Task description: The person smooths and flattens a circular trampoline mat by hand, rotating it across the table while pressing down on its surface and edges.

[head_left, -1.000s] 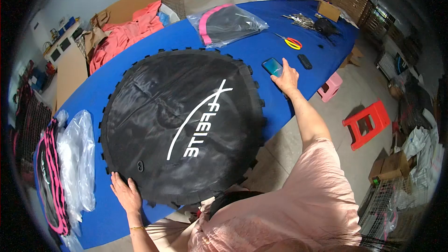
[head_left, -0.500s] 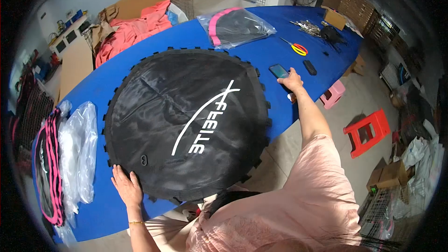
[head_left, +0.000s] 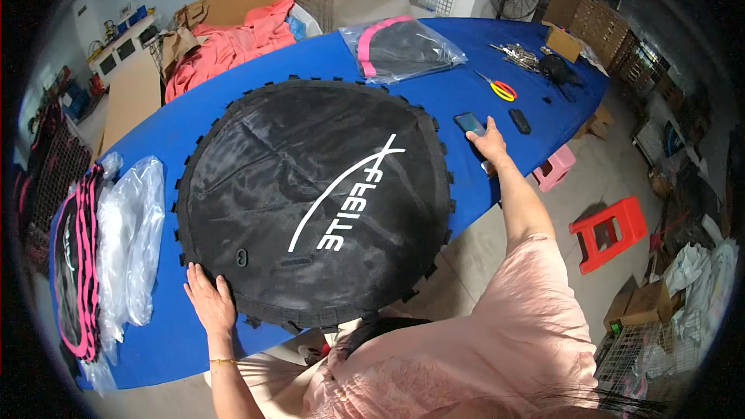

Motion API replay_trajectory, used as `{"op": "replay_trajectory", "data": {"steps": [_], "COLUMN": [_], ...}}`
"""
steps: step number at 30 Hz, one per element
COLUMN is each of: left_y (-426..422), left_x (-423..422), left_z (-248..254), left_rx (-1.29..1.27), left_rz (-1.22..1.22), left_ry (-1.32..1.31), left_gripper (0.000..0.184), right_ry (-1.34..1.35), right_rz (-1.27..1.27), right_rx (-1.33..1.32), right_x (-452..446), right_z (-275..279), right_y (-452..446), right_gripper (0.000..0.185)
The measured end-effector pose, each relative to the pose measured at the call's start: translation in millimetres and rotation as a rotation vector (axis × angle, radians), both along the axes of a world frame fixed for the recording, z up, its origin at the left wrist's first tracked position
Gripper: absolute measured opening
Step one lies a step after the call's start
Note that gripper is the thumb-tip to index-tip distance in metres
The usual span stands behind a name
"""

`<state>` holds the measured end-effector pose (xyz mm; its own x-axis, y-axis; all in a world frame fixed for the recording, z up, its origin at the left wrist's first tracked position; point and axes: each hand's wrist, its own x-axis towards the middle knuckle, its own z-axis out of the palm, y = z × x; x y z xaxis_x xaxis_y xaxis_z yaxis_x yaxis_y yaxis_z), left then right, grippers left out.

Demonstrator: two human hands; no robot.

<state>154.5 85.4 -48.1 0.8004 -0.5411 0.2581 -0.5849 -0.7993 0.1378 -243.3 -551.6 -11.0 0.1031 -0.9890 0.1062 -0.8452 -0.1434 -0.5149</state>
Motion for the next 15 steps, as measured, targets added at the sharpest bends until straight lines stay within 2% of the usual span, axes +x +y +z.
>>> {"op": "replay_trajectory", "data": {"steps": [5,12,14,15], "left_y": [-1,-3,-3,-3], "left_x": [-1,-4,-5,-3], "left_z": [1,5,10,7], "left_rx": [-0.006,-0.071,-0.123,-0.141], "left_rz": [0.0,-0.016,-0.049,-0.066], "left_ry": [-0.009,-0.008,-0.024,-0.05], "left_gripper": [0.061,0.065,0.064,0.063], "right_ry": [0.172,0.221,0.277,0.193], "right_rz": [-0.032,-0.072,-0.082,-0.008], "right_rx": [-0.054,-0.047,-0.269,-0.255], "right_x": [0,-10,3,12], "right_z": [8,7,0,5], "right_y": [29,23,26,26], "right_gripper": [0.107,0.104,0.093,0.089]}}
